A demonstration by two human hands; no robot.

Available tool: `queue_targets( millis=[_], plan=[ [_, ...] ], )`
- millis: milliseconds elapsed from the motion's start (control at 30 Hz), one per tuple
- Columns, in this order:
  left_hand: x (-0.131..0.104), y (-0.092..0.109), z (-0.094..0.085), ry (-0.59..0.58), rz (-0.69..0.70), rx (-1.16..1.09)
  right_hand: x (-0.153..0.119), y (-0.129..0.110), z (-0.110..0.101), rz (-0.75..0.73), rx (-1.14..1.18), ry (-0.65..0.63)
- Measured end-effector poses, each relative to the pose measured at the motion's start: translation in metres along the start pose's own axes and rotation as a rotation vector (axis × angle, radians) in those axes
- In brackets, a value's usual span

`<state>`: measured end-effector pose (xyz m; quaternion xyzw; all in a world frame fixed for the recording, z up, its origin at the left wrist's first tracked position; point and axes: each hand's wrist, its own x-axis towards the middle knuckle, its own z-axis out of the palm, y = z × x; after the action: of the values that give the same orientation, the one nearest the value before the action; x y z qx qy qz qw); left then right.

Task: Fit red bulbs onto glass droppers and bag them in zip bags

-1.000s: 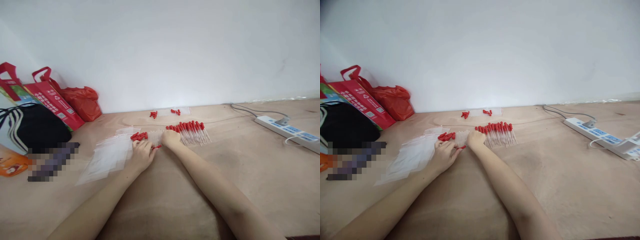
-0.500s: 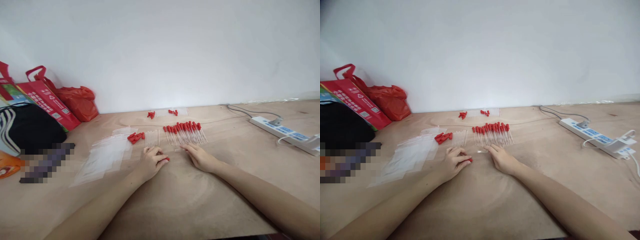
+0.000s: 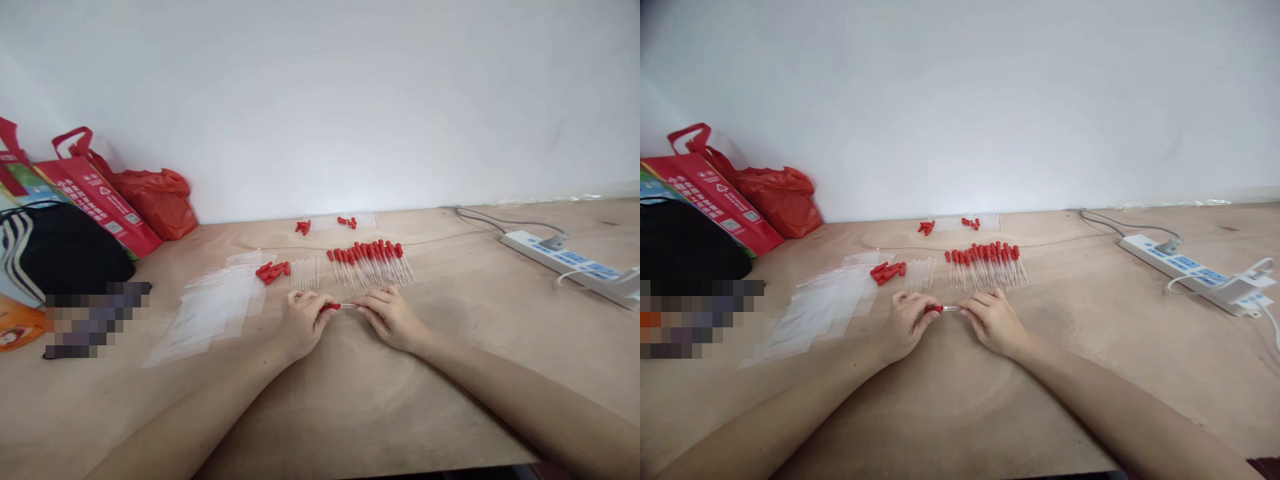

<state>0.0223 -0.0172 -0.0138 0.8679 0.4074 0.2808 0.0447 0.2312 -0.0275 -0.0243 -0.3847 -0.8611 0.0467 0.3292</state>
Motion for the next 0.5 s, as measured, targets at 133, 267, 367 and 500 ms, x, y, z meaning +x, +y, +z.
queue_targets(
  millis=[133, 267, 367, 500],
  plan=[
    [0.0005, 0.0012, -0.0001, 0.013, 0.028, -0.004, -0.0002, 0.0003, 0.0004, -0.019, -0.043, 0.006],
    [0.0007, 0.0002, 0.0014, 0.003, 0.049, -0.023, -0.0004, 0.0015, 0.0016, -0.081, -0.093, 0.035],
    [0.0007, -0.0009, 0.0021, -0.012, 0.047, -0.048, 0.0014, 0.0037, 0.0025, -0.121, -0.134, 0.040],
    [0.0002, -0.0012, 0.0013, -0.048, 0.048, -0.071, 0.0063, 0.0073, 0.0029, -0.184, -0.223, 0.028]
  ],
)
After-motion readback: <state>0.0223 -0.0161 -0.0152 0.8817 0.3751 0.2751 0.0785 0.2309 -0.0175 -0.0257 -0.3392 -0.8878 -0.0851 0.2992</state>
